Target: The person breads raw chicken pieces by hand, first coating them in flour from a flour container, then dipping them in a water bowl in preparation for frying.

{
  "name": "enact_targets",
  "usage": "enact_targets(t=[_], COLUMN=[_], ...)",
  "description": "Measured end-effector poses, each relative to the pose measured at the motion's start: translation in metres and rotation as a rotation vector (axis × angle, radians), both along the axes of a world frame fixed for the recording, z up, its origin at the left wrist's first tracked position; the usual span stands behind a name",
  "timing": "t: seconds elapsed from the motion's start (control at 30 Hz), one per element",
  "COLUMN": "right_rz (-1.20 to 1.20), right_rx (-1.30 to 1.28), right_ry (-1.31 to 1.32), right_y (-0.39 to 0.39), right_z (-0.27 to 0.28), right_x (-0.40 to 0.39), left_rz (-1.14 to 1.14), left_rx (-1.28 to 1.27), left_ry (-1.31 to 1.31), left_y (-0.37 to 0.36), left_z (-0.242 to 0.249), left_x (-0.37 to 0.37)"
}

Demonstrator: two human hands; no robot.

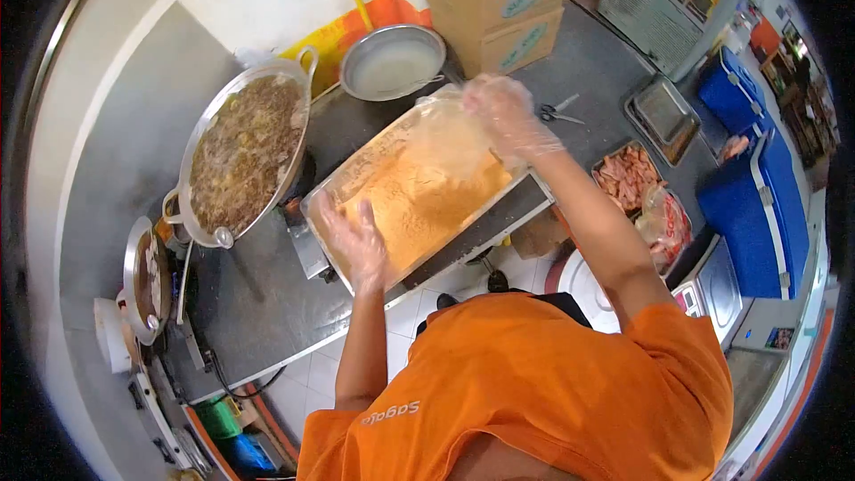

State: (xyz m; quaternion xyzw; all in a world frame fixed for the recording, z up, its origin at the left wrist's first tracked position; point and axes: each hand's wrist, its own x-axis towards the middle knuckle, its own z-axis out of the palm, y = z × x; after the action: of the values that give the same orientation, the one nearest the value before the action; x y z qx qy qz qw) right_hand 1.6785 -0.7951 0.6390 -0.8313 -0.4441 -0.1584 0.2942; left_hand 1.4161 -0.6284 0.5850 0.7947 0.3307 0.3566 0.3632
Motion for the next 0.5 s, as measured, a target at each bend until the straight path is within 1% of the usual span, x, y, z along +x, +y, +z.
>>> enact_targets(t=[0.03,0.07,0.1,0.13,0.2,0.23,0.3,0.37,0.43,0.47,0.5], right_rz=[0.034,0.047,0.090,0.129,0.130,0.089,0.048,-0.109,-0.252,-0.289,-0.303], right_rx=[0.043,0.085,0.045,-0.001,0.086,0.101,0.126,-0.030,0.254,0.239,0.445], right_ry=[-0.024,-0.048,-0.100,-0.151,-0.047,0.010,0.129,0.267,0.562,0.604,0.841], right_y=[0.004,0.010,0.016,0.016,0.002,-0.012,-0.030,-0.064,-0.113,-0.138,-0.160], right_z=[-0.007,-0.020,-0.038,-0.049,-0.045,-0.042,-0.039,-0.046,-0.049,-0.063,-0.085], right_x=[-0.001,0.000,0.004,0.012,0.010,0.017,0.028,0.062,0.089,0.113,0.132], left_rz=[-0.100,-0.220,-0.356,-0.433,-0.552,-0.609,-0.434,-0.354,-0.236,-0.128,-0.011], left_rx=[0.029,0.054,0.070,0.019,-0.070,-0.198,-0.164,-0.025,-0.298,-0.133,0.030], left_ry=[-0.062,-0.122,-0.181,-0.183,-0.179,-0.126,0.005,0.078,-0.060,-0.020,0.019], left_y=[0.002,0.003,-0.003,-0.009,-0.006,-0.006,-0.020,0.010,0.012,0.013,0.015], left_z=[-0.006,-0.023,-0.041,-0.054,-0.066,-0.059,-0.045,-0.064,-0.060,-0.056,-0.053], left_x=[0.028,0.059,0.083,0.099,0.115,0.110,0.080,0.052,0.019,0.004,-0.012])
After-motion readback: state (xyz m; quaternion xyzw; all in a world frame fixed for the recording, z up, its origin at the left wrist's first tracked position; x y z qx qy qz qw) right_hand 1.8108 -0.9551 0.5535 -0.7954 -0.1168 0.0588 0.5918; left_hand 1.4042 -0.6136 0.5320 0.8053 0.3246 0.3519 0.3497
